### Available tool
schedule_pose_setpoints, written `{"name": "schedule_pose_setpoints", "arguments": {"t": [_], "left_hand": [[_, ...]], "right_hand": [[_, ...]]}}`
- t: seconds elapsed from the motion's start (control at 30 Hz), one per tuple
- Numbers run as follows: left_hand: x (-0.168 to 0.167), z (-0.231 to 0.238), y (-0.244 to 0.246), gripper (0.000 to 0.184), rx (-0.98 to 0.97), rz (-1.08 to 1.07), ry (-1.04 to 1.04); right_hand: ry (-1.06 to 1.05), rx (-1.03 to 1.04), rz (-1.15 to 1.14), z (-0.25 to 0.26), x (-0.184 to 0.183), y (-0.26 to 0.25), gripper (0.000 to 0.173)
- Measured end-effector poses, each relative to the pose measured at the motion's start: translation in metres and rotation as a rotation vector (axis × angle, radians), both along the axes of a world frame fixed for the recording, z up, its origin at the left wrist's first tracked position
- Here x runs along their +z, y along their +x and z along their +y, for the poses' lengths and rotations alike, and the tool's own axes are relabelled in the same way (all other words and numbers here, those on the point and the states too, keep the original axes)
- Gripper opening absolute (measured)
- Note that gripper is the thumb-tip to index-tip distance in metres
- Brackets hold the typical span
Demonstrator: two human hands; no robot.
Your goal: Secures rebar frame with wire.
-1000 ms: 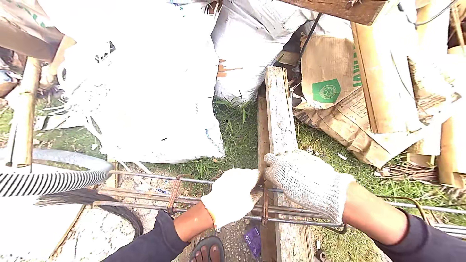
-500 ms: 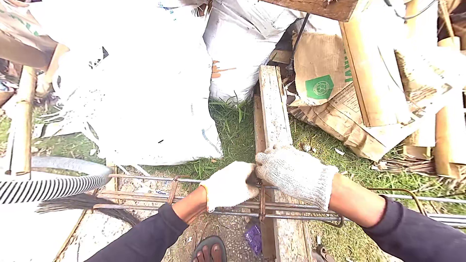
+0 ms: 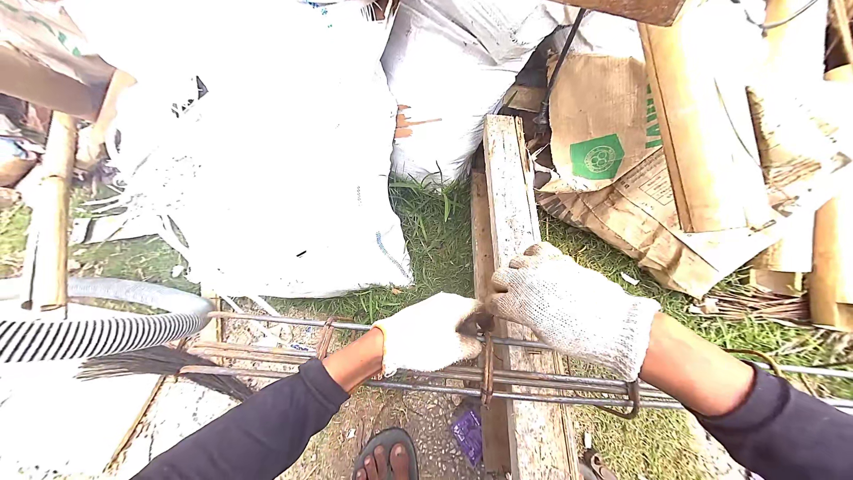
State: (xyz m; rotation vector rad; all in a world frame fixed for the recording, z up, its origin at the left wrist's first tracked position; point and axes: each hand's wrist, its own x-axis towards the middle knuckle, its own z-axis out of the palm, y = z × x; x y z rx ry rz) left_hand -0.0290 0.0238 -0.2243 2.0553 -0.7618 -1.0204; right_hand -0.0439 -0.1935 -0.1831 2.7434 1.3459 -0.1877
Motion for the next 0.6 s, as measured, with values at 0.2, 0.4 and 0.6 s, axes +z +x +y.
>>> {"name": "schedule_pose_setpoints", "arguments": {"t": [0.2, 0.4, 0.6], "left_hand": [[0.003, -0.001, 0.001, 0.012, 0.055, -0.021, -0.065], [0.003, -0.001, 0.008, 0.011, -0.008, -0.003, -0.085], [-0.001, -0.002, 0.014, 0.001, -0.085, 0.022, -0.083]], "right_hand": [[0.045, 0.082, -0.051, 0.017, 0.003, 0.001, 0.011], [0.102, 0.022, -0.005, 0.012, -0.002, -0.009, 0.011], [0.195, -0.069, 0.020, -0.002, -0.016, -0.015, 0.019]]}}
